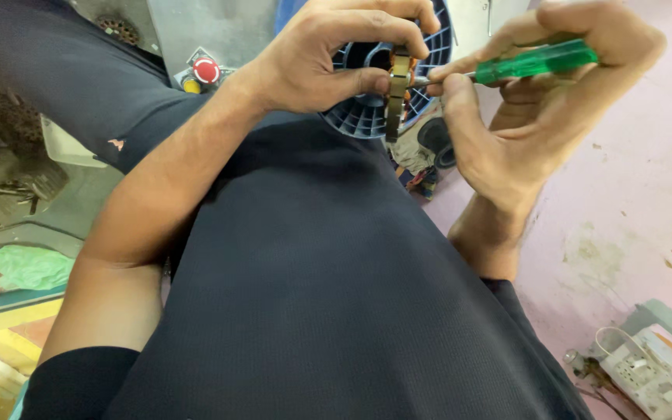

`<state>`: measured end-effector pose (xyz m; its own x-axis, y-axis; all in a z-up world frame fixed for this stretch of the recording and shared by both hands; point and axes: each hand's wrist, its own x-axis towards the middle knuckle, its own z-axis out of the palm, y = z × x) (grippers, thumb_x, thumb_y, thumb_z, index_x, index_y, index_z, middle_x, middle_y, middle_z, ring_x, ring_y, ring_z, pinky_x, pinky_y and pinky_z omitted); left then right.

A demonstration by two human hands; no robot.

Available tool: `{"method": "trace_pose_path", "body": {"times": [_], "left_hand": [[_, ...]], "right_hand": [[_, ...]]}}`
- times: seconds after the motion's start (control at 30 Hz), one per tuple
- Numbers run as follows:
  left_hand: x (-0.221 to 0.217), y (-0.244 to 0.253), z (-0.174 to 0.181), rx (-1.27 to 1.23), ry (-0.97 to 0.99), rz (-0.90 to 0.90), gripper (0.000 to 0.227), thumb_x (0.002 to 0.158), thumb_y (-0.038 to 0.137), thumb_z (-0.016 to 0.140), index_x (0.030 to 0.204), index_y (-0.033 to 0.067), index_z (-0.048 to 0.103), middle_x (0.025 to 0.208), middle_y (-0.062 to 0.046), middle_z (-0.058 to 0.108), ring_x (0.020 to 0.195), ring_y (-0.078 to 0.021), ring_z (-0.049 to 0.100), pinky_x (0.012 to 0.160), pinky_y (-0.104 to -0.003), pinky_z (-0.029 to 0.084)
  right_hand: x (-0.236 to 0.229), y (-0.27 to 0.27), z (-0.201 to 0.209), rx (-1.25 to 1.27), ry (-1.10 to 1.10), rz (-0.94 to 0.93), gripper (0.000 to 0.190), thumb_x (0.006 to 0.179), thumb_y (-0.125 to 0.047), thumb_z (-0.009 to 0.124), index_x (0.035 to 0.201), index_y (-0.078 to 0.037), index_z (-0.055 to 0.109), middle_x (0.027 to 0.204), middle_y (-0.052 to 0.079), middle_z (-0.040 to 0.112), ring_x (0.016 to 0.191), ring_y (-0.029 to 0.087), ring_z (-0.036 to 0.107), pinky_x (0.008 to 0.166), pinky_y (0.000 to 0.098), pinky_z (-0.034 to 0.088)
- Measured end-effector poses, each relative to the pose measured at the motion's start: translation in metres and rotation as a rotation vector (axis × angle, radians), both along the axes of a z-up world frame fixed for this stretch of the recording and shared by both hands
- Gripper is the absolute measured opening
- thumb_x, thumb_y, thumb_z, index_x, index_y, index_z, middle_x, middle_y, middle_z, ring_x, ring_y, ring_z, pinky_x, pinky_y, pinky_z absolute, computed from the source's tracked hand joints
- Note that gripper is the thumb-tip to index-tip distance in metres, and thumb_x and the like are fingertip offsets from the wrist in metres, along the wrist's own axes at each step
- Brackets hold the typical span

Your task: The person uses a green screwdriver to adjust and secure copper windings on a motor stator held in a blue jig. They repeatedly rotate the stator and tighten components while working at a bench with other stators and tools nearby.

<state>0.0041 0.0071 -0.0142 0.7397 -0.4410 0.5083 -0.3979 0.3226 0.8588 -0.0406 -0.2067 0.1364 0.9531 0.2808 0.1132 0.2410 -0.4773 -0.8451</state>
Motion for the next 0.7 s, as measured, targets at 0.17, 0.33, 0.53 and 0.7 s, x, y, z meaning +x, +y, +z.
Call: {"method": "trace_pose_path", "body": {"times": [0.17,0.33,0.53,0.7], "left_hand": [[0.004,-0.004,0.009,-0.016,-0.024,0.045,0.036,0.100,0.014,0.087,0.127,0.0020,0.066,0.139,-0.011,0.061,0.125,-0.0255,0.067,0.110,-0.033,0.056],[0.001,0.000,0.007,0.017,0.088,-0.024,0.035,0.096,0.009,0.085,0.126,0.0036,0.068,0.139,-0.011,0.064,0.117,-0.0227,0.070,0.108,-0.034,0.057],[0.000,0.000,0.005,-0.012,0.038,-0.005,0.033,0.103,0.010,0.084,0.130,0.0038,0.067,0.143,-0.009,0.062,0.131,-0.0229,0.066,0.115,-0.033,0.054],[0.000,-0.002,0.001,0.006,0.070,-0.008,0.033,0.106,0.019,0.085,0.129,0.0035,0.068,0.142,-0.010,0.062,0.128,-0.0229,0.067,0.113,-0.032,0.055]], "right_hand": [[0.004,0.002,-0.009,0.009,-0.181,0.042,0.071,0.100,0.026,0.070,0.144,-0.013,0.030,0.116,0.014,0.053,0.093,0.022,0.066,0.085,0.0303,0.065],[-0.007,0.001,-0.017,0.060,-0.171,-0.067,0.075,0.105,0.027,0.072,0.148,-0.016,0.029,0.114,0.013,0.050,0.088,0.022,0.060,0.084,0.0312,0.061],[-0.006,0.003,-0.017,0.114,-0.187,-0.102,0.073,0.105,0.026,0.069,0.148,-0.017,0.027,0.116,0.012,0.051,0.088,0.019,0.061,0.083,0.0313,0.061],[0.000,-0.002,-0.016,0.038,-0.113,-0.036,0.069,0.107,0.026,0.068,0.148,-0.013,0.029,0.113,0.013,0.049,0.089,0.021,0.059,0.082,0.0305,0.064]]}}
